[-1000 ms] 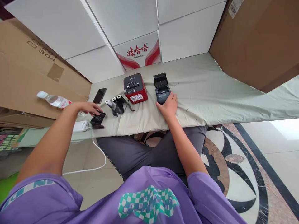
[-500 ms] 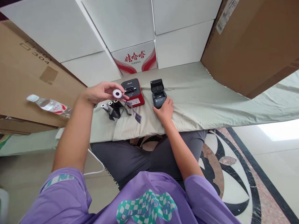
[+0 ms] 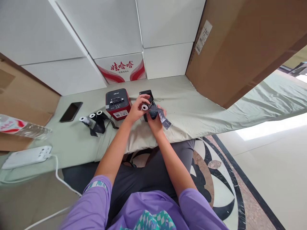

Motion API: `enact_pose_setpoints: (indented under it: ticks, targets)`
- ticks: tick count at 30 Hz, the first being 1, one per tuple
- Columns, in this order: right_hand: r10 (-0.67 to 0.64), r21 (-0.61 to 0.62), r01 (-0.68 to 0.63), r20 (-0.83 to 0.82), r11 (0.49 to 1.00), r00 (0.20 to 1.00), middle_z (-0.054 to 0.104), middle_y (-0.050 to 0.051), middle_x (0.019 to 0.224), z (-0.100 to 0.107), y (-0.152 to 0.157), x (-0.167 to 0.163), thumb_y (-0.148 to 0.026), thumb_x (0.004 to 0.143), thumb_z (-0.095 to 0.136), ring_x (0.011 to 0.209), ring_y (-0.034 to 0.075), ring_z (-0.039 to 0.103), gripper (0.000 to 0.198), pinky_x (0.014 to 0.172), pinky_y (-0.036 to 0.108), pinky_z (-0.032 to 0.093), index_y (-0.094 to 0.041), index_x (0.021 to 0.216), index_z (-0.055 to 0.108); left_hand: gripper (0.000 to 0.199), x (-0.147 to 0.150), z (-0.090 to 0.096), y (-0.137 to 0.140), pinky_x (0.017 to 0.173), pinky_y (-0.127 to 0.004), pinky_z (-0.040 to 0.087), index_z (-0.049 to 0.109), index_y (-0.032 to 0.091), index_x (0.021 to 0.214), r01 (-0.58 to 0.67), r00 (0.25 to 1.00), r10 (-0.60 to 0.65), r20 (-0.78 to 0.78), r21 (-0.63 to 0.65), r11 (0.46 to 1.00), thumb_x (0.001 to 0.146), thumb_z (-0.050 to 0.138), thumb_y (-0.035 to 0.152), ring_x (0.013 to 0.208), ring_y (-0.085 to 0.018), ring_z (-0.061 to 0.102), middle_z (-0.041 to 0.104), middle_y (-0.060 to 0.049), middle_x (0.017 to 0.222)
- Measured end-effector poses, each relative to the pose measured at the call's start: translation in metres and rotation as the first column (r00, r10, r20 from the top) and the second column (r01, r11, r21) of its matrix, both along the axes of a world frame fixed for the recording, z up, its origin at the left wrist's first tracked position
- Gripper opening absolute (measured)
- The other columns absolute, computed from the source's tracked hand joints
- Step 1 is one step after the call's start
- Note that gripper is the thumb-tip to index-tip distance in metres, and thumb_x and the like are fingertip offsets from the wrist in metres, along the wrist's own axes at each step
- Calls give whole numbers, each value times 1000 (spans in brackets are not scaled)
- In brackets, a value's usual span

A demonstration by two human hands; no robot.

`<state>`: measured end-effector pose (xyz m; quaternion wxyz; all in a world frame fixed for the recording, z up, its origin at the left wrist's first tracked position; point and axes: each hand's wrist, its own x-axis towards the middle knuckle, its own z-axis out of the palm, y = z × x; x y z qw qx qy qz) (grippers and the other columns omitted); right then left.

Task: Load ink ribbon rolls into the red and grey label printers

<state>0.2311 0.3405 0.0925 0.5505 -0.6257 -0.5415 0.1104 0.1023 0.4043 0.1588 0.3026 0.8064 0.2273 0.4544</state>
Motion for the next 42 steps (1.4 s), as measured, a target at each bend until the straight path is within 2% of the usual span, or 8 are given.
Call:
enact_pose_setpoints:
  ticks: [3,6,12,17,24,30,37,42]
  targets:
    - [-23,114,44,-175,992,984,59,15,133,7,-5,-2,-47,90,59,129,30,56,54,115,51,43,-21,137,54,18,-2,-19,5,92,-35,55,70,25,109,-119,993,119,-9,51,992,91,72,25,110,-21,63,56,-8,118]
    - [46,170,0,-268,985,962,62,10,122,12,-10,-2,-44,90,62,119,26,59,58,110,47,47,-24,143,50,29,-7,-30,11,79,-29,55,70,25,114,-164,986,165,-12,34,986,87,70,18,98,-19,64,58,-6,113]
    - [133,267,-53,-292,962,947,60,2,93,15,-18,1,-28,82,59,88,19,58,47,93,38,51,-23,129,62,33,-10,-33,15,92,-34,54,72,22,114,-250,964,256,-77,83,965,84,63,9,107,-22,64,67,-7,115]
    - [141,190,-88,-289,978,947,67,4,90,19,-21,0,-26,79,52,84,20,61,29,86,37,53,-20,102,68,37,-5,-36,17,107,-41,47,76,23,121,-339,919,358,-165,133,931,89,61,13,114,-25,58,63,-10,120]
    - [60,96,-30,-324,995,944,71,6,93,23,-19,0,-36,87,55,83,19,63,24,82,33,53,-20,101,66,42,0,-42,23,106,-39,49,75,22,127,-404,894,411,-177,73,912,88,60,13,112,-23,61,62,-9,118]
    - [67,101,-37,-313,994,947,72,7,98,24,-20,0,-35,87,53,84,19,63,24,81,32,53,-20,100,65,27,9,-35,19,95,-37,52,74,19,110,-487,863,483,-144,11,873,85,65,14,100,-24,67,72,-8,107]
    - [68,69,-48,-321,996,945,68,3,86,19,-15,0,-33,85,54,77,18,60,25,76,32,51,-20,102,66,19,15,-39,26,102,-46,50,75,22,88,-576,800,557,-223,-28,817,80,65,9,114,-31,66,78,-8,114]
    - [76,111,-42,-328,993,942,70,5,89,20,-16,0,-34,83,53,80,19,61,27,77,32,51,-19,101,66,28,13,-37,21,103,-50,47,80,23,95,-553,785,536,-309,39,832,87,57,9,119,-31,62,77,-9,120]
